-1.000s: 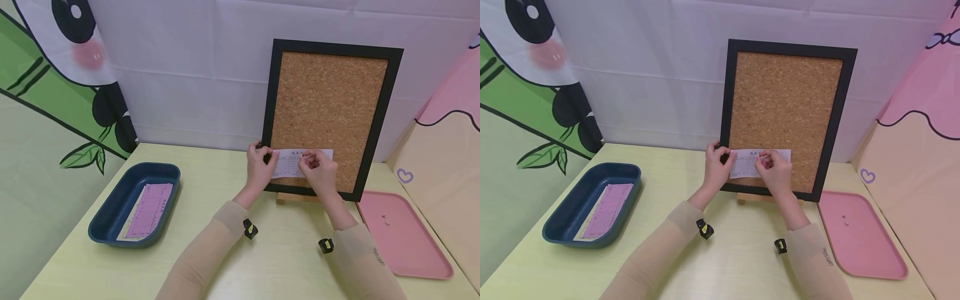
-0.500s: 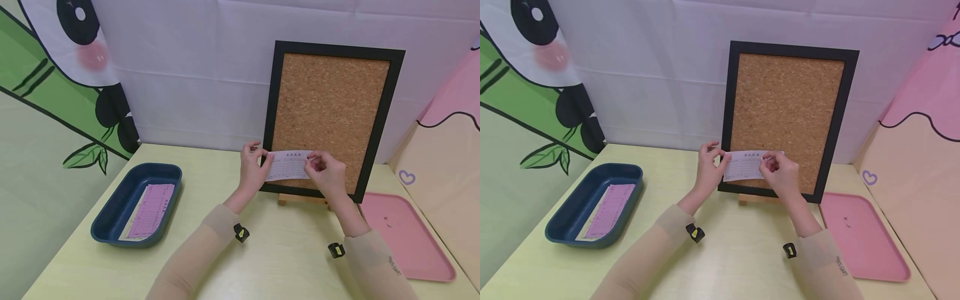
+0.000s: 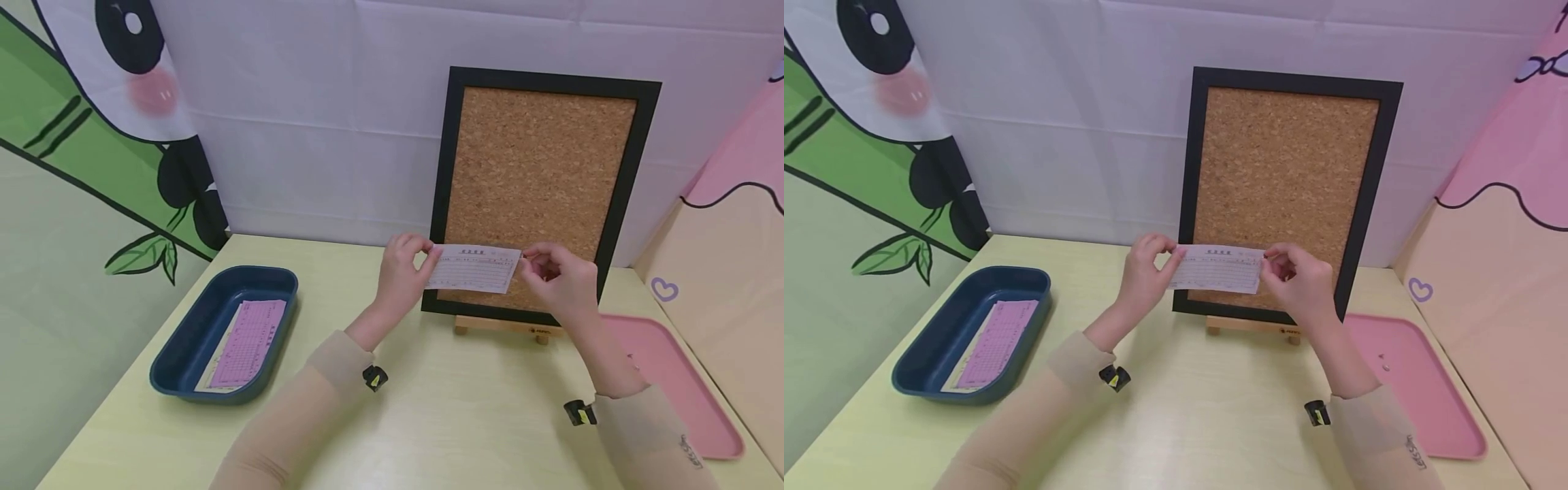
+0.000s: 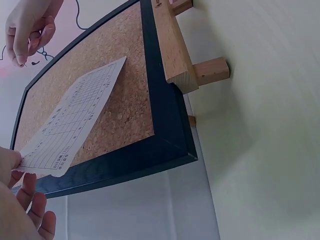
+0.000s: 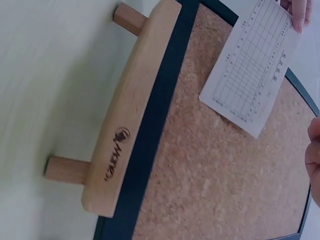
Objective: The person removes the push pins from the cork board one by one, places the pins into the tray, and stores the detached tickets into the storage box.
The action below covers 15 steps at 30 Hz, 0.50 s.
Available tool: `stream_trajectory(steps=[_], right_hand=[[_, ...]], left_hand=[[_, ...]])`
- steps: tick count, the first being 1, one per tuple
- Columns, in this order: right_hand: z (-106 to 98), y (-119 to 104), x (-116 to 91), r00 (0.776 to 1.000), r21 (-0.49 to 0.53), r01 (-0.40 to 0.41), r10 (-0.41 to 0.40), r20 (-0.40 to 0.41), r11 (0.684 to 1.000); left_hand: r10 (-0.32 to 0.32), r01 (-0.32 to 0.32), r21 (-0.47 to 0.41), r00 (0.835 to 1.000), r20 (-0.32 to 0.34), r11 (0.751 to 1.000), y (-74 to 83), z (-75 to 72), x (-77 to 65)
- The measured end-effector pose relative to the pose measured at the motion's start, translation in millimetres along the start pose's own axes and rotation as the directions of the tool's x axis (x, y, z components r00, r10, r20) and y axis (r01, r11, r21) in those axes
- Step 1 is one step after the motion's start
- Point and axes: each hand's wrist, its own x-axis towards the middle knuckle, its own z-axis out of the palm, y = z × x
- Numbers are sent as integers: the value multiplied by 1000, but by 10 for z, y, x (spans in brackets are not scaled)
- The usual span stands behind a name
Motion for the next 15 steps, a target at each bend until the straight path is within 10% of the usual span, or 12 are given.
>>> stream_trajectory(steps=[15], right_hand=[[-394,-53,19,998,-43,56,-57,-7,997]], left_hand=[[207,-203,98,978,-35,974,150,-370,40]])
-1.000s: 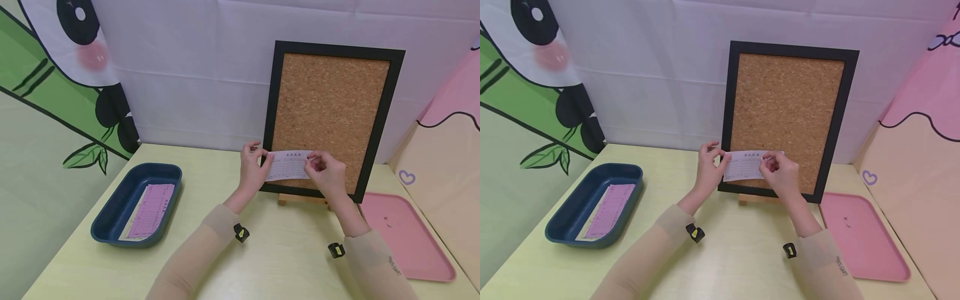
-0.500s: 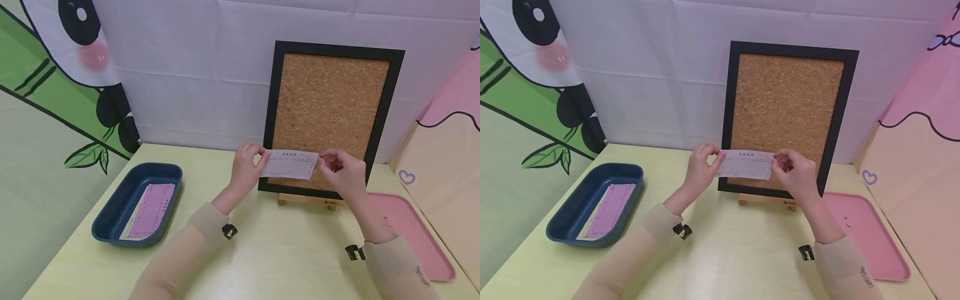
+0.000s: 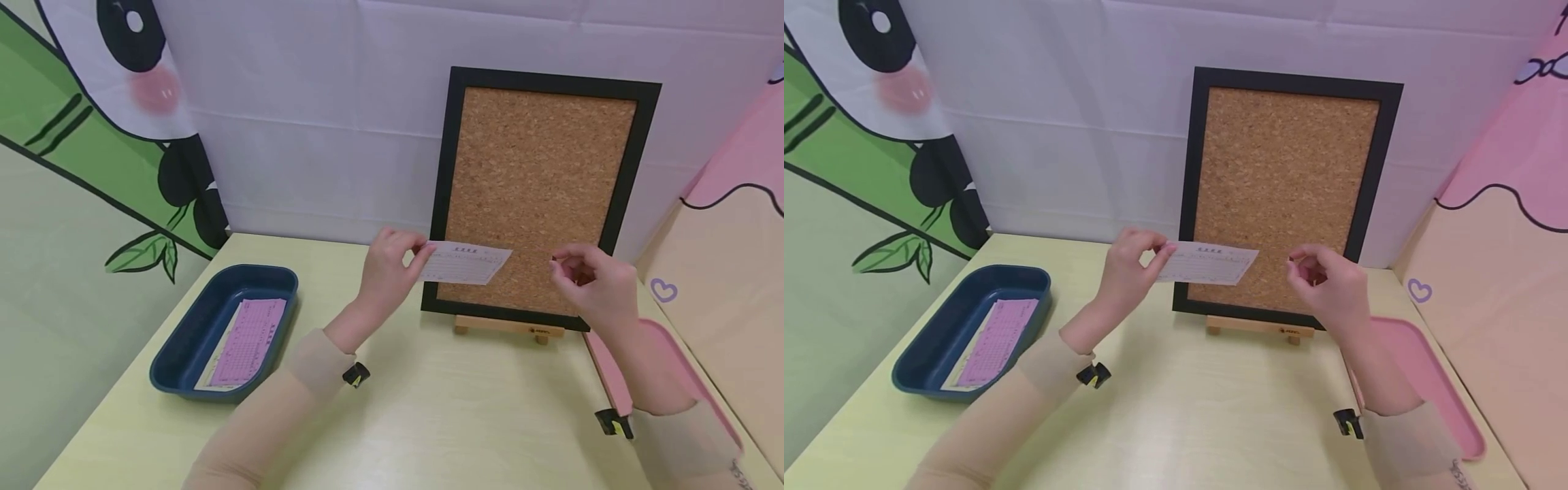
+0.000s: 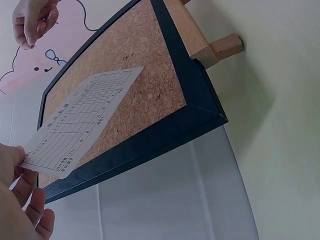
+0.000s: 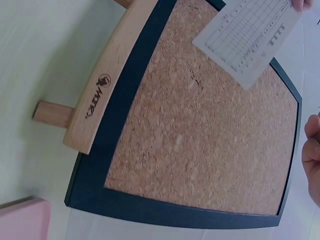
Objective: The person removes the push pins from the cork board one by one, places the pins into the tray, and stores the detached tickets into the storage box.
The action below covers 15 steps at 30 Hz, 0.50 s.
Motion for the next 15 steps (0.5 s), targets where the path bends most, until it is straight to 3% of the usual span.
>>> stream_trajectory(steps=[15], right_hand=[[-393,11,-96,999,-108,-47,47,-3,993]], left_hand=[[139,-136,80,990,-33,987,27,-479,70]])
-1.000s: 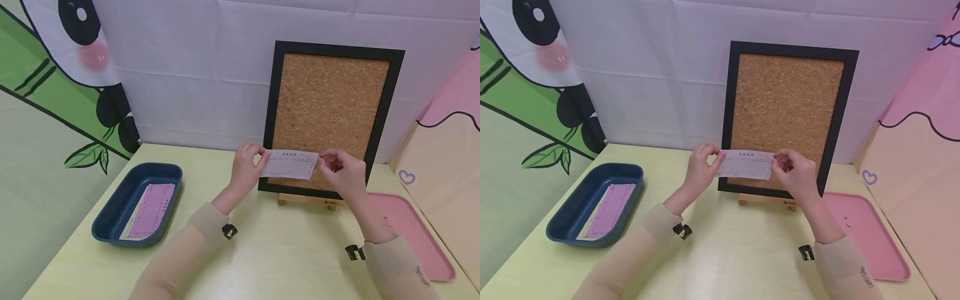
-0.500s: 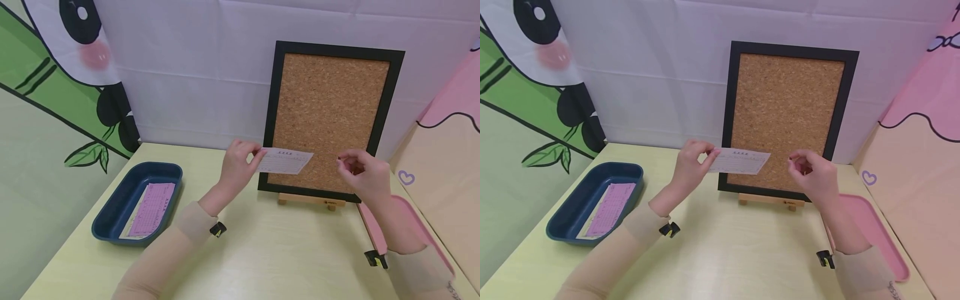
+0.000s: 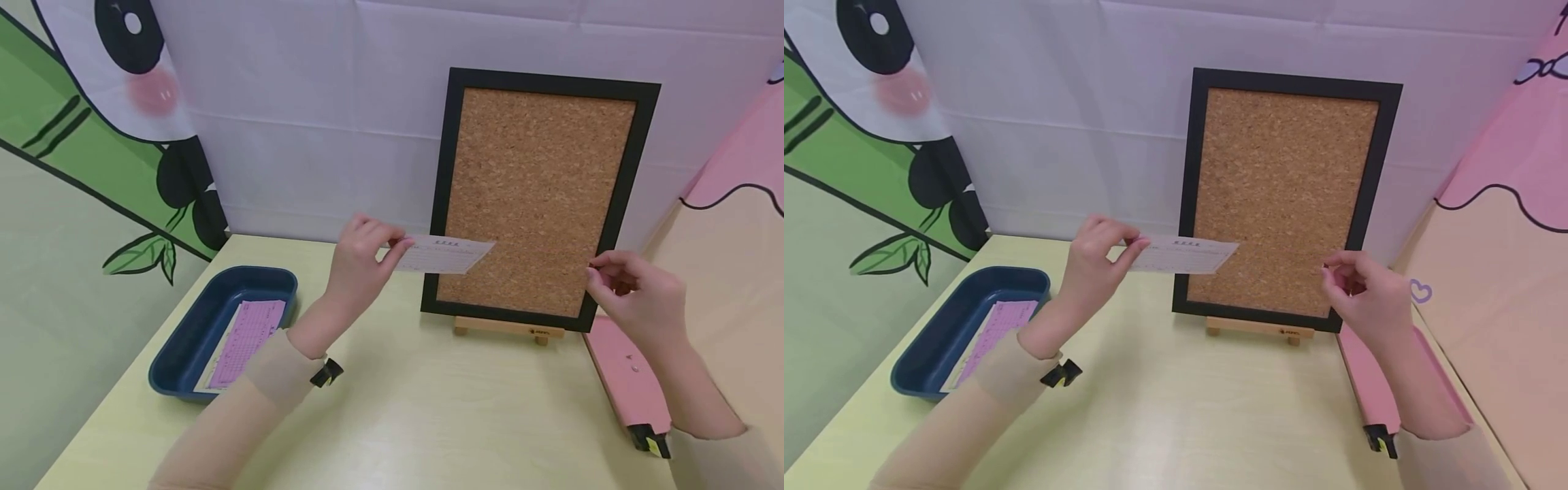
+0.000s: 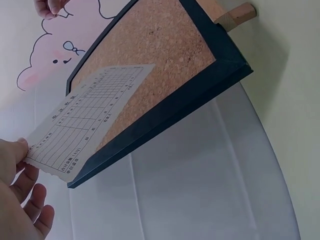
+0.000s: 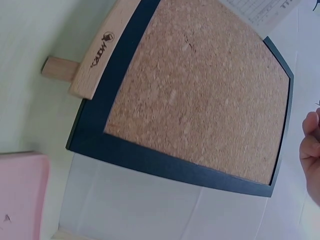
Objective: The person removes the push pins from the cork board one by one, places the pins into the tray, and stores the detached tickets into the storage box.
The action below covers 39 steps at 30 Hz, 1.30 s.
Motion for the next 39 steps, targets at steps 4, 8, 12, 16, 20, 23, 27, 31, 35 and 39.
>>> stream_trajectory(steps=[4,8,12,16,20,23,27,31,35,39], right_hand=[[-97,33,-29,1000,-9,-2,2,-11,1000],[-192,71,-66,1000,-9,5,-5,-20,1000],[-274,116,-106,1000,-27,-1,0,-24,1000],[-346,164,-156,1000,-39,-18,18,-14,999],[-424,217,-220,998,-61,-54,55,17,997],[-480,265,-267,996,-88,-74,78,40,993],[-540,314,-324,994,-91,-92,97,53,992],[-593,362,-381,990,-79,-112,118,72,991],[-637,431,-447,988,-68,-128,133,81,989],[-668,491,-506,983,-55,-155,160,89,986]], left_hand=[[32,-32,28,999,-15,999,11,-169,24],[79,-78,37,996,-49,996,-11,-333,44],[102,-99,47,992,-69,994,-68,-494,51],[90,-85,68,994,-66,994,-131,-656,46],[63,-59,80,996,-60,995,-196,-808,47],[44,-39,79,997,-60,996,-248,-923,51],[37,-32,100,998,-53,995,-322,-1090,49],[34,-30,138,999,-31,990,-427,-1247,28],[30,-30,167,1000,2,986,-566,-1384,-14],[10,-16,195,999,33,981,-726,-1521,-67]])
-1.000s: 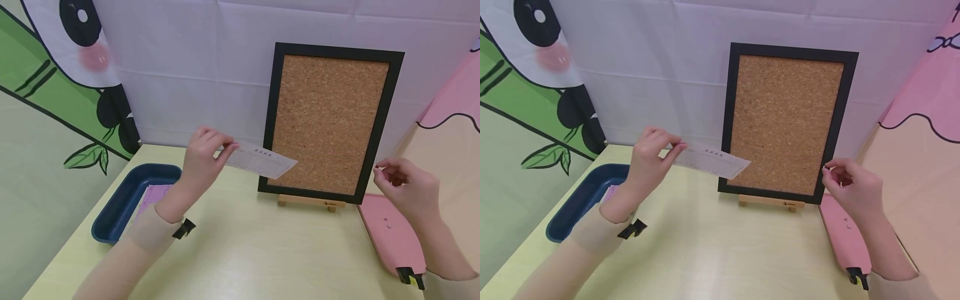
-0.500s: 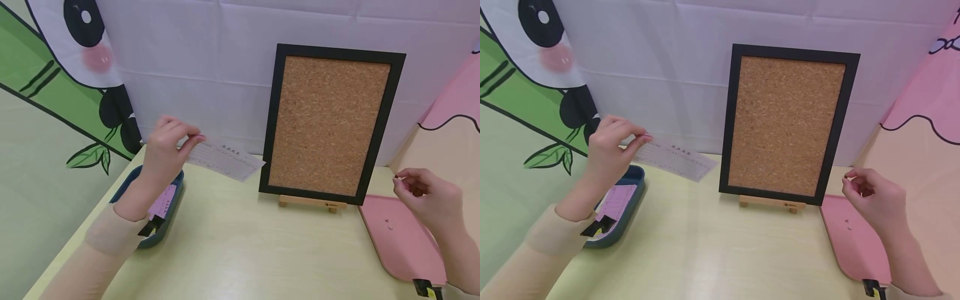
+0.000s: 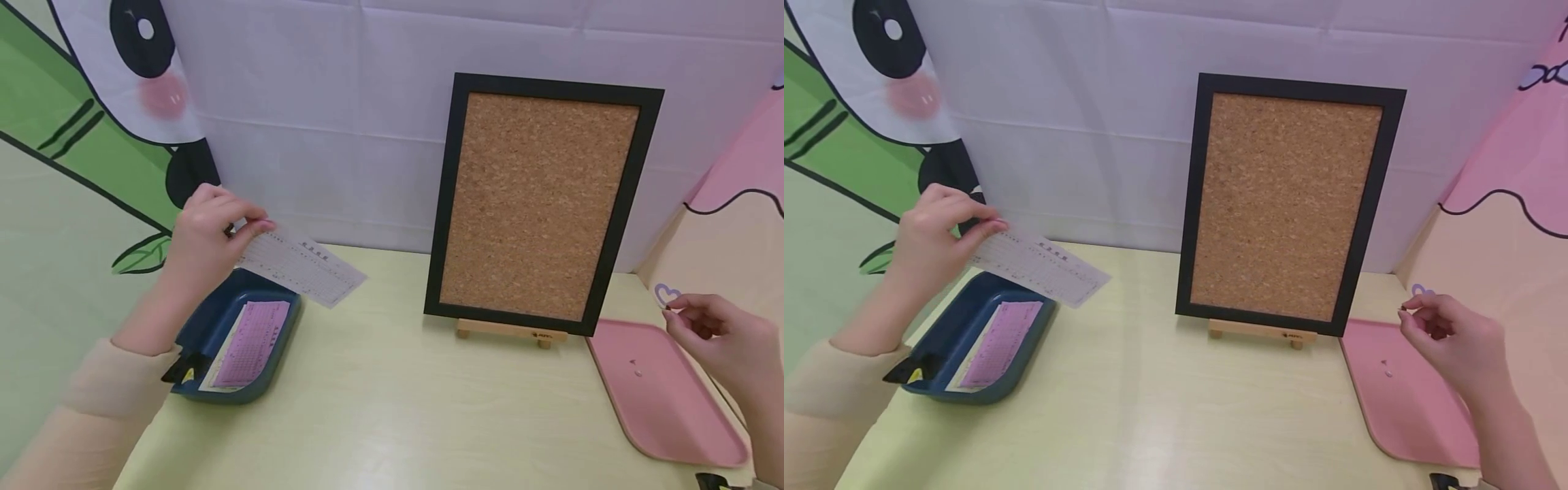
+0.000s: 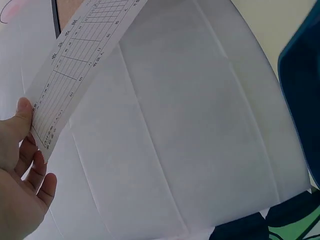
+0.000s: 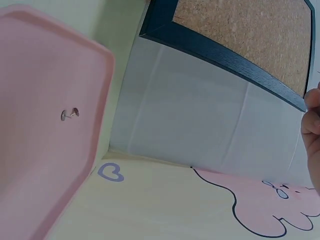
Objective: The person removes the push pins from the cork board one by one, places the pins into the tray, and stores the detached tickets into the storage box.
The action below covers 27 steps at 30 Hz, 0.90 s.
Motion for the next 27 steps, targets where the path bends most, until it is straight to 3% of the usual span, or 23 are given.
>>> stream_trajectory(steps=[9,14,19,27], right_hand=[[-7,171,-131,998,31,2,-4,70,1000],[-3,301,-220,993,66,-73,66,99,995],[-4,418,-291,979,73,-154,142,144,985],[-31,624,-414,949,27,-222,210,236,975]], left_hand=[[-40,32,79,993,112,996,-348,-182,-99],[-48,28,106,980,193,994,-534,-258,-121],[-85,46,132,946,311,990,-680,-311,-163],[-134,50,183,867,480,982,-894,-297,-282]])
